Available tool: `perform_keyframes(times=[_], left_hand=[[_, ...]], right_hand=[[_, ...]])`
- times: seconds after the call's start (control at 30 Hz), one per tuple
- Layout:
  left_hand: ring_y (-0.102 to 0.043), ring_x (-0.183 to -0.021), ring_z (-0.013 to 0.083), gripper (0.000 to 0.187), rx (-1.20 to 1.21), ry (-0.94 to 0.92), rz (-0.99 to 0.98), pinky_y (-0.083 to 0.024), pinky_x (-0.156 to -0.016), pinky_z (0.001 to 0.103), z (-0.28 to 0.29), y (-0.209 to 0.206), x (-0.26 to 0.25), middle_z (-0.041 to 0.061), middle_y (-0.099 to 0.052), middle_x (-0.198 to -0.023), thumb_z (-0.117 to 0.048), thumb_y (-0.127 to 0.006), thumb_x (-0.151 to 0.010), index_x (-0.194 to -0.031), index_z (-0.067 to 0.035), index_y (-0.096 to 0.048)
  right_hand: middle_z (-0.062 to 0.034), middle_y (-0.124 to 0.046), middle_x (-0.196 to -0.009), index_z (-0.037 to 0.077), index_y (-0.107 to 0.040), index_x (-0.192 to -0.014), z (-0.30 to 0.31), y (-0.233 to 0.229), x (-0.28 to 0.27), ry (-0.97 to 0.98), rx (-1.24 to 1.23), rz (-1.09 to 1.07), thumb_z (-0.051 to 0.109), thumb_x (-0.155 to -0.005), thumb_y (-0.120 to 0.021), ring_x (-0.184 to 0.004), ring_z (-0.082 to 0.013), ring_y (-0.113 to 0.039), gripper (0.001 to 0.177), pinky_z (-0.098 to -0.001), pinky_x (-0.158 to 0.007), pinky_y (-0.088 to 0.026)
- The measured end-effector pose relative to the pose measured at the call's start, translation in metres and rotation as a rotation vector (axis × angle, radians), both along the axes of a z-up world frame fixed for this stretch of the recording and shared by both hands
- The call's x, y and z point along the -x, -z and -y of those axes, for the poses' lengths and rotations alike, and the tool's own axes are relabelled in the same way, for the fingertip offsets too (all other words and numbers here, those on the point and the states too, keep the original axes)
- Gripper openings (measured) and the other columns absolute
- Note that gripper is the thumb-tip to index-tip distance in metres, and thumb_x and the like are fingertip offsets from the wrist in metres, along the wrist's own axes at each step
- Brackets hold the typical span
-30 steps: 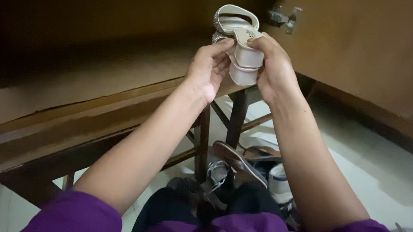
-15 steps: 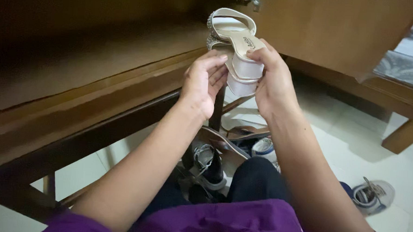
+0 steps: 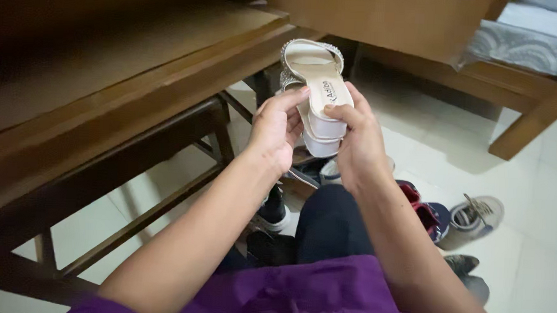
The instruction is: The person removes various shoes from a wooden cabinet and places them on the floor. The person handles sandals, sneakers, and slippers one by one, arranging them in a pile on the floor.
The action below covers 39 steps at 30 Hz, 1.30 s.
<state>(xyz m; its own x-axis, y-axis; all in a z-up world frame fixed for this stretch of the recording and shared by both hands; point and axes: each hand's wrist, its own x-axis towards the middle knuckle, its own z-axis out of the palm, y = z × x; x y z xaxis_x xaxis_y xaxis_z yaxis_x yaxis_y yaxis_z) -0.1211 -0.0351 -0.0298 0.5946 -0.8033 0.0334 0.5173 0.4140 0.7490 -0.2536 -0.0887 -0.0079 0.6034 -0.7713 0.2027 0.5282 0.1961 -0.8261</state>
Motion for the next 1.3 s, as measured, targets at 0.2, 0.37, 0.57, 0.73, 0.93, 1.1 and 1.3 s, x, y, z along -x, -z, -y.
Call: perform_keyframes(times=[0.2, 0.37, 0.57, 0.73, 0.93, 1.1, 1.3], left_hand=[[-0.069, -0.098, 0.0217, 0.061, -0.168, 0.009, -0.053, -0.051, -0.090, 0.039, 0.025, 0.030, 0.036, 0.010, -0.070, -0.106, -0.011, -0.080, -0.073, -0.128, -0.005, -0.054], [-0.068, -0.098, 0.0212, 0.064, -0.220, 0.076, -0.023, -0.049, -0.089, 0.039, 0.037, 0.053, 0.068, 0.010, -0.069, -0.108, -0.011, -0.081, -0.074, -0.131, -0.003, -0.051], [-0.069, -0.096, 0.0227, 0.064, -0.290, 0.223, -0.046, -0.052, -0.087, 0.039, 0.048, 0.074, 0.104, 0.012, -0.070, -0.107, -0.009, -0.081, -0.073, -0.130, -0.004, -0.052], [-0.070, -0.093, 0.0190, 0.058, -0.350, 0.348, 0.031, -0.052, -0.083, 0.035, 0.064, 0.094, 0.138, 0.009, -0.071, -0.106, -0.011, -0.080, -0.075, -0.127, -0.004, -0.056], [-0.062, -0.074, 0.0129, 0.049, -0.499, 0.515, 0.125, -0.045, -0.065, 0.030, 0.082, 0.121, 0.168, 0.005, -0.069, -0.094, -0.013, -0.082, -0.078, -0.122, -0.006, -0.063], [-0.060, -0.063, 0.0088, 0.043, -0.579, 0.663, 0.111, -0.047, -0.059, 0.028, 0.093, 0.148, 0.174, 0.001, -0.067, -0.085, -0.011, -0.079, -0.078, -0.117, -0.007, -0.062], [-0.042, -0.051, 0.0061, 0.041, -0.507, 0.812, 0.041, -0.041, -0.053, 0.027, 0.100, 0.184, 0.181, -0.002, -0.055, -0.076, -0.011, -0.081, -0.080, -0.117, -0.001, -0.064]], right_hand=[[-0.0103, -0.068, -0.127, 0.001, -0.051, -0.146, 0.006, 0.025, 0.043, 0.019, -0.004, -0.073, 0.004, -0.083, -0.066, -0.116, -0.0188, -0.064, 0.065, -0.0335, -0.100, -0.049], [-0.0094, -0.068, -0.127, 0.001, -0.053, -0.144, 0.009, 0.048, 0.075, 0.124, -0.051, -0.123, 0.006, -0.086, -0.064, -0.115, -0.0171, -0.064, 0.059, -0.0313, -0.100, -0.049], [-0.0096, -0.067, -0.128, 0.001, -0.053, -0.144, 0.007, 0.072, 0.114, 0.232, -0.145, -0.115, 0.005, -0.084, -0.063, -0.117, -0.0171, -0.064, 0.061, -0.0320, -0.102, -0.048], [-0.0090, -0.066, -0.127, 0.003, -0.052, -0.144, 0.008, 0.090, 0.151, 0.360, -0.235, -0.155, 0.007, -0.082, -0.065, -0.116, -0.0179, -0.064, 0.064, -0.0332, -0.099, -0.050], [-0.0086, -0.069, -0.119, 0.002, -0.057, -0.133, 0.014, 0.127, 0.187, 0.475, -0.333, -0.195, 0.009, -0.082, -0.067, -0.112, -0.0185, -0.065, 0.053, -0.0335, -0.096, -0.051], [-0.0059, -0.069, -0.110, 0.003, -0.063, -0.124, 0.018, 0.156, 0.207, 0.464, -0.411, -0.187, 0.014, -0.087, -0.069, -0.103, -0.0182, -0.064, 0.039, -0.0335, -0.090, -0.050], [-0.0049, -0.070, -0.109, 0.007, -0.067, -0.118, 0.018, 0.174, 0.218, 0.517, -0.574, -0.303, 0.018, -0.084, -0.066, -0.095, -0.0174, -0.066, 0.036, -0.0334, -0.083, -0.052]])
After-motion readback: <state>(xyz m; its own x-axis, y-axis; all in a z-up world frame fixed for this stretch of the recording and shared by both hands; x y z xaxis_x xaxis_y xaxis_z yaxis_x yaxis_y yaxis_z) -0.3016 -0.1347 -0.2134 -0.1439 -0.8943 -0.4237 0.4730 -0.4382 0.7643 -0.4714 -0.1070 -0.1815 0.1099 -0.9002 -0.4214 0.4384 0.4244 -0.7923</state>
